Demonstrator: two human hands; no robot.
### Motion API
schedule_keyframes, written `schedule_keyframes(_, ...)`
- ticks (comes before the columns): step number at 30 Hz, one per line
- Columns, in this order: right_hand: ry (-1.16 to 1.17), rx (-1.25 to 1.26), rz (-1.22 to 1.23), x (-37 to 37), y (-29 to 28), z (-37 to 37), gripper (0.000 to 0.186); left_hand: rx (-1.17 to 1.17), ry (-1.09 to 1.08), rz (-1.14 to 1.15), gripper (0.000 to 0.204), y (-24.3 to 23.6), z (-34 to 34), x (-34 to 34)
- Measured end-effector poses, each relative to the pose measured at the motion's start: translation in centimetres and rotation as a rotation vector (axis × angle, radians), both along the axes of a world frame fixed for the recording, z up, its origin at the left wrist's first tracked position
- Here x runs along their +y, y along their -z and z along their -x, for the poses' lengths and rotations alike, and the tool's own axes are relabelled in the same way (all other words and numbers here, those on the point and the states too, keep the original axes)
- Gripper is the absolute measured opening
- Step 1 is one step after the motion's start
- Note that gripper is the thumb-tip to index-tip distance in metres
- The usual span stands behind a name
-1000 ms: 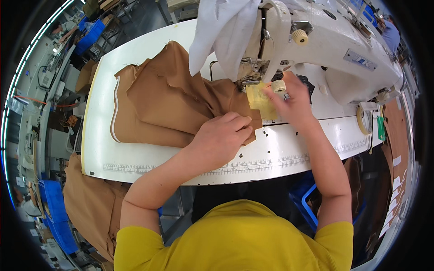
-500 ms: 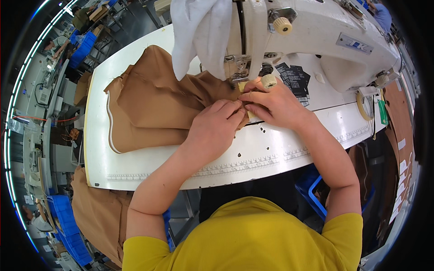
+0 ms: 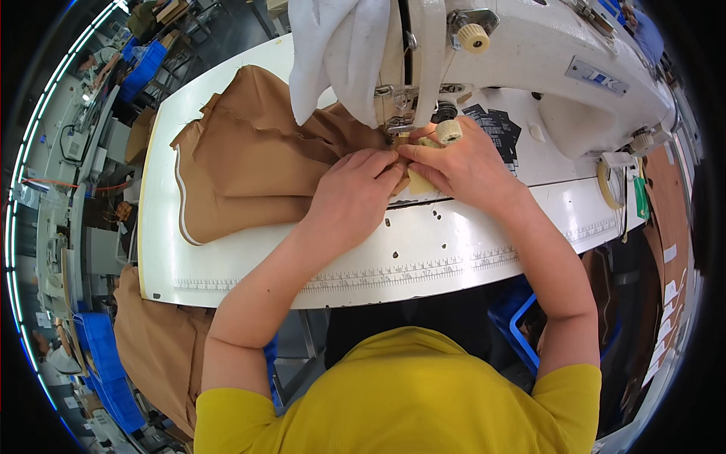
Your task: The person stitches a fabric piece using a sewing machine and places it into a blue bin. The person then takes another fabric panel, positions a label onto it, and sews along the edges with the sewing machine.
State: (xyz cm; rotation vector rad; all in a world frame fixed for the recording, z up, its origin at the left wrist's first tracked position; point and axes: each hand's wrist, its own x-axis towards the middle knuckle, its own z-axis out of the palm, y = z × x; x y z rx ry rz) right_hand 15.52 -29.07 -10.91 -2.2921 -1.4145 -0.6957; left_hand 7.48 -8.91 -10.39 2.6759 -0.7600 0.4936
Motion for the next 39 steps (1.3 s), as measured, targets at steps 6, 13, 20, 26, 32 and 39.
schedule_keyframes(6,0.029,0.032,-0.004,0.3,0.4,-0.3,0.019,-0.070,-0.005,-0.037,0.030,0.4,-0.4,0.1)
schedule_keyframes(13,0.068,0.051,0.008,0.2,1.1,-1.0,0.025,-0.109,0.010,-0.088,0.030,0.6,-0.9,0.5)
schedule_keyframes(20,0.077,0.066,-0.015,-0.1,0.9,-0.8,0.025,-0.142,0.011,-0.073,0.023,1.0,-0.9,0.3)
schedule_keyframes(26,0.042,0.086,-0.098,0.1,1.1,-0.7,0.022,-0.165,0.000,-0.070,0.020,1.3,-1.1,0.2)
schedule_keyframes(32,-0.026,0.141,-0.047,-0.4,0.4,-0.4,0.023,-0.149,-0.031,-0.057,0.018,1.4,-0.9,0.2)
schedule_keyframes(39,-0.016,0.441,-0.108,0.5,-0.6,1.3,0.020,-0.316,0.023,0.033,0.011,0.8,-0.6,0.2)
